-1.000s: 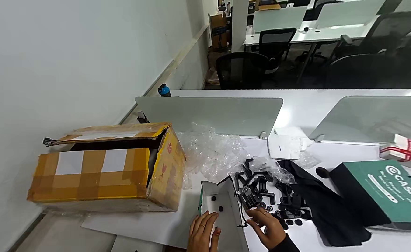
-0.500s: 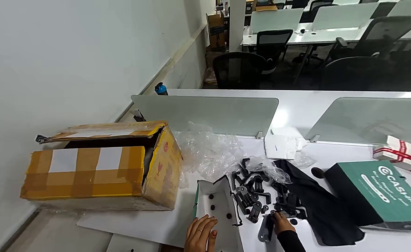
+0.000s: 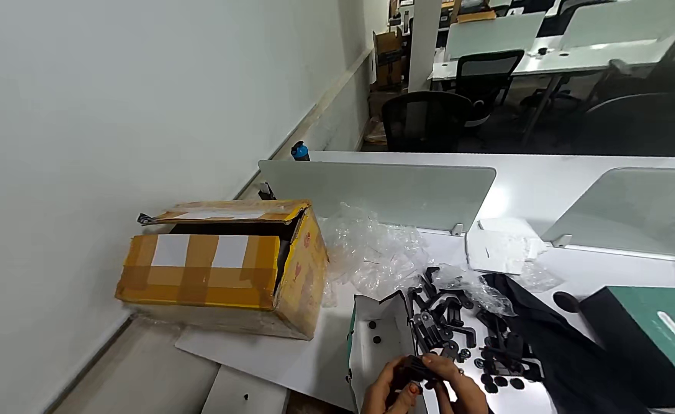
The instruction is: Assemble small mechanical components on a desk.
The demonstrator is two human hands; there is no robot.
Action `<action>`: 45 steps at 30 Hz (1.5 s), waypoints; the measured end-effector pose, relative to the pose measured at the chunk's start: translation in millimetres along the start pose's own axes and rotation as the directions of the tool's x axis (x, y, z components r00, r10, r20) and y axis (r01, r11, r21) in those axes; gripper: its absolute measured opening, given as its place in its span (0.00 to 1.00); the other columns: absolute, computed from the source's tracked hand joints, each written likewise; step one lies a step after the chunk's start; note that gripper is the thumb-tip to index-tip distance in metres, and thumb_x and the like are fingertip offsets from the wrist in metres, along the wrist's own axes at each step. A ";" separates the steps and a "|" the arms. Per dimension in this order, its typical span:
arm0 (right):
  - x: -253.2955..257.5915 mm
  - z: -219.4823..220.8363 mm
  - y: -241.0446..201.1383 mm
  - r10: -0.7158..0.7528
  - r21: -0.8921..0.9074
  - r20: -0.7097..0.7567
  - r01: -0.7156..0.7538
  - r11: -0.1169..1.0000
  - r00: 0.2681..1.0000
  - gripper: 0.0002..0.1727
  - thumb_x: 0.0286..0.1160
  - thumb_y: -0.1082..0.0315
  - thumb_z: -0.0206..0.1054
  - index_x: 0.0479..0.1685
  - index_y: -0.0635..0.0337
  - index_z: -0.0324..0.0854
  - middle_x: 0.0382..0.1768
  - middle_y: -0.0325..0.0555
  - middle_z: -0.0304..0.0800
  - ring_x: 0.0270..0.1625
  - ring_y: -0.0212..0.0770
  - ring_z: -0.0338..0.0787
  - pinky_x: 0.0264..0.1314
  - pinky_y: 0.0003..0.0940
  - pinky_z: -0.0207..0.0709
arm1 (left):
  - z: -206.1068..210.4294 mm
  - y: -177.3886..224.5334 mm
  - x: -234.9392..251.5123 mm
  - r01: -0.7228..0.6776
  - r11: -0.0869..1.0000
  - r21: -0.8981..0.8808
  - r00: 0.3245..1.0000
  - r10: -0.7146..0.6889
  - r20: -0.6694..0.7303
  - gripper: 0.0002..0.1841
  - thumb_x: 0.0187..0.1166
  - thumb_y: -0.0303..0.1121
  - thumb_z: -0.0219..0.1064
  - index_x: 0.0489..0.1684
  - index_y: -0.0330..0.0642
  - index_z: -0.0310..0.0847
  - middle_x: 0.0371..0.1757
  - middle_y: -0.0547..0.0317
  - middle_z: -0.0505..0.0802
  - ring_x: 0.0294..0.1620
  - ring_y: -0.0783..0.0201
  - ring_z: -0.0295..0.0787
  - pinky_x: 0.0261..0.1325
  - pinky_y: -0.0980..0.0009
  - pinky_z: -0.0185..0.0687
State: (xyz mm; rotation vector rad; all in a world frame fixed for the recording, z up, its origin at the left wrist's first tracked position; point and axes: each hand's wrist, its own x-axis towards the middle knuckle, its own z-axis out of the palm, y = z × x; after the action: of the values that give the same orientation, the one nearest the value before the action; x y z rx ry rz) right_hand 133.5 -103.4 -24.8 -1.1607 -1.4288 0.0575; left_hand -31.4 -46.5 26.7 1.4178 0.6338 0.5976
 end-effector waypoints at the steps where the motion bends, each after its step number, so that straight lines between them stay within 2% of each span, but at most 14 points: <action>1: 0.6 2.8 -3.7 -0.018 0.013 0.013 0.018 1.000 1.000 0.12 0.87 0.72 0.55 0.62 0.58 0.76 0.61 0.50 0.90 0.61 0.28 0.91 0.60 0.18 0.82 | 1.1 0.5 -0.7 -0.041 0.999 0.019 0.999 0.042 -0.017 0.25 0.87 0.29 0.56 0.74 0.14 0.65 0.56 0.44 0.91 0.52 0.68 0.92 0.58 0.70 0.88; 6: 0.5 5.5 -5.3 -0.095 -0.073 0.050 0.098 0.993 0.994 0.09 0.87 0.72 0.55 0.56 0.61 0.77 0.57 0.53 0.92 0.60 0.32 0.92 0.64 0.19 0.80 | -6.6 -11.3 -2.1 -0.237 0.924 0.300 0.959 0.272 -0.081 0.21 0.84 0.25 0.58 0.68 0.13 0.75 0.56 0.29 0.90 0.54 0.60 0.92 0.61 0.70 0.85; 9: -1.9 2.9 6.6 -0.120 -0.264 0.095 0.141 0.954 0.988 0.11 0.87 0.68 0.58 0.58 0.59 0.82 0.55 0.51 0.95 0.55 0.36 0.94 0.60 0.22 0.83 | -12.3 -14.3 -1.5 -0.208 0.885 0.417 0.946 0.290 -0.145 0.23 0.79 0.28 0.66 0.68 0.18 0.78 0.56 0.32 0.92 0.57 0.56 0.92 0.65 0.67 0.85; 11: -6.5 -7.1 16.6 -0.028 -0.386 0.088 0.060 0.921 0.996 0.12 0.83 0.67 0.60 0.56 0.61 0.85 0.51 0.52 0.96 0.49 0.41 0.96 0.51 0.29 0.89 | -16.7 -13.1 -1.8 -0.098 0.888 0.448 0.961 0.201 -0.189 0.26 0.77 0.32 0.70 0.69 0.20 0.79 0.58 0.33 0.92 0.59 0.51 0.93 0.66 0.60 0.86; 14: -15.6 -32.9 32.6 0.268 -0.466 0.050 -0.215 0.858 0.962 0.16 0.73 0.73 0.62 0.54 0.71 0.88 0.48 0.61 0.95 0.41 0.55 0.97 0.38 0.49 0.91 | -24.0 -8.9 -1.3 0.096 0.858 0.504 0.977 0.014 -0.211 0.28 0.78 0.33 0.70 0.75 0.25 0.74 0.64 0.32 0.89 0.60 0.45 0.92 0.66 0.52 0.85; 17: -29.6 -58.8 51.2 0.429 -0.564 0.030 -0.339 0.753 0.903 0.13 0.71 0.76 0.63 0.49 0.73 0.90 0.48 0.66 0.94 0.45 0.66 0.96 0.43 0.62 0.88 | -23.7 -9.4 -0.6 0.143 0.795 0.589 0.972 0.000 -0.236 0.27 0.76 0.29 0.70 0.75 0.27 0.76 0.65 0.32 0.89 0.60 0.40 0.91 0.65 0.47 0.84; 21: -56.2 -69.2 68.3 0.501 -0.605 0.025 -0.386 0.697 0.865 0.11 0.69 0.79 0.63 0.44 0.74 0.90 0.46 0.69 0.94 0.46 0.70 0.95 0.45 0.66 0.86 | -19.1 -17.0 -1.0 0.113 0.791 0.601 0.963 0.062 -0.262 0.26 0.75 0.28 0.71 0.72 0.27 0.78 0.67 0.31 0.87 0.58 0.42 0.93 0.61 0.52 0.88; 23: -66.2 -65.7 75.6 0.602 -0.595 0.070 -0.451 0.665 0.795 0.12 0.73 0.78 0.64 0.47 0.74 0.90 0.48 0.70 0.93 0.49 0.71 0.94 0.48 0.67 0.85 | -17.9 -21.5 -0.9 0.082 0.789 0.608 0.956 0.110 -0.271 0.25 0.75 0.28 0.71 0.71 0.26 0.78 0.69 0.30 0.86 0.60 0.41 0.92 0.62 0.52 0.89; 25: -70.2 -58.5 85.1 0.721 -0.594 0.156 -0.519 0.615 0.675 0.13 0.77 0.77 0.62 0.52 0.75 0.89 0.53 0.72 0.91 0.55 0.71 0.92 0.56 0.66 0.83 | -17.5 -22.9 -0.6 0.034 0.775 0.631 0.946 0.179 -0.271 0.24 0.74 0.28 0.71 0.68 0.24 0.80 0.68 0.29 0.87 0.63 0.37 0.90 0.67 0.49 0.85; 29: -47.9 -32.1 104.7 0.886 -0.667 0.346 -0.582 0.465 0.310 0.20 0.86 0.73 0.56 0.70 0.73 0.79 0.70 0.72 0.83 0.75 0.67 0.82 0.79 0.59 0.71 | -22.7 -23.1 0.1 -0.039 0.714 0.699 0.926 0.289 -0.244 0.19 0.73 0.29 0.69 0.60 0.26 0.86 0.63 0.35 0.91 0.65 0.40 0.89 0.71 0.49 0.82; 33: -31.8 4.0 128.4 0.932 -0.778 0.339 -0.517 0.356 0.131 0.32 0.79 0.78 0.60 0.87 0.60 0.66 0.80 0.69 0.72 0.80 0.68 0.76 0.79 0.64 0.69 | -26.4 -23.2 -4.3 -0.069 0.696 0.715 0.912 0.334 -0.237 0.18 0.73 0.29 0.69 0.57 0.27 0.88 0.61 0.37 0.92 0.65 0.42 0.90 0.70 0.52 0.82; 36: -27.0 22.9 139.7 0.943 -0.840 0.332 -0.444 0.311 0.032 0.45 0.73 0.84 0.62 0.94 0.46 0.55 0.85 0.70 0.64 0.79 0.74 0.74 0.73 0.71 0.71 | -26.9 -22.8 -8.8 -0.065 0.701 0.711 0.909 0.335 -0.247 0.16 0.73 0.27 0.68 0.56 0.26 0.88 0.60 0.36 0.92 0.64 0.42 0.91 0.70 0.55 0.83; 39: -29.0 31.6 146.8 0.938 -0.849 0.346 -0.434 0.300 -0.030 0.49 0.73 0.86 0.59 0.96 0.40 0.50 0.86 0.71 0.62 0.76 0.76 0.77 0.70 0.72 0.72 | -27.8 -24.6 -12.8 -0.076 0.699 0.711 0.910 0.341 -0.237 0.16 0.73 0.27 0.68 0.54 0.26 0.89 0.60 0.36 0.92 0.63 0.44 0.91 0.70 0.58 0.83; 45: -39.6 22.6 151.3 0.918 -0.821 0.394 -0.465 0.330 -0.045 0.48 0.77 0.82 0.60 0.97 0.39 0.46 0.83 0.72 0.67 0.76 0.75 0.78 0.75 0.70 0.70 | -28.7 -23.6 -11.2 -0.087 0.705 0.704 0.920 0.328 -0.215 0.14 0.73 0.27 0.68 0.51 0.27 0.90 0.60 0.36 0.92 0.63 0.45 0.91 0.69 0.59 0.83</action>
State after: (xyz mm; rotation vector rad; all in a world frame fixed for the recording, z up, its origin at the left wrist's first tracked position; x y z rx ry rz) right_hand 196.0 -41.2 -156.0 -2.5177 -1.4120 1.4198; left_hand -59.6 -36.0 2.3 2.1396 1.0386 0.8435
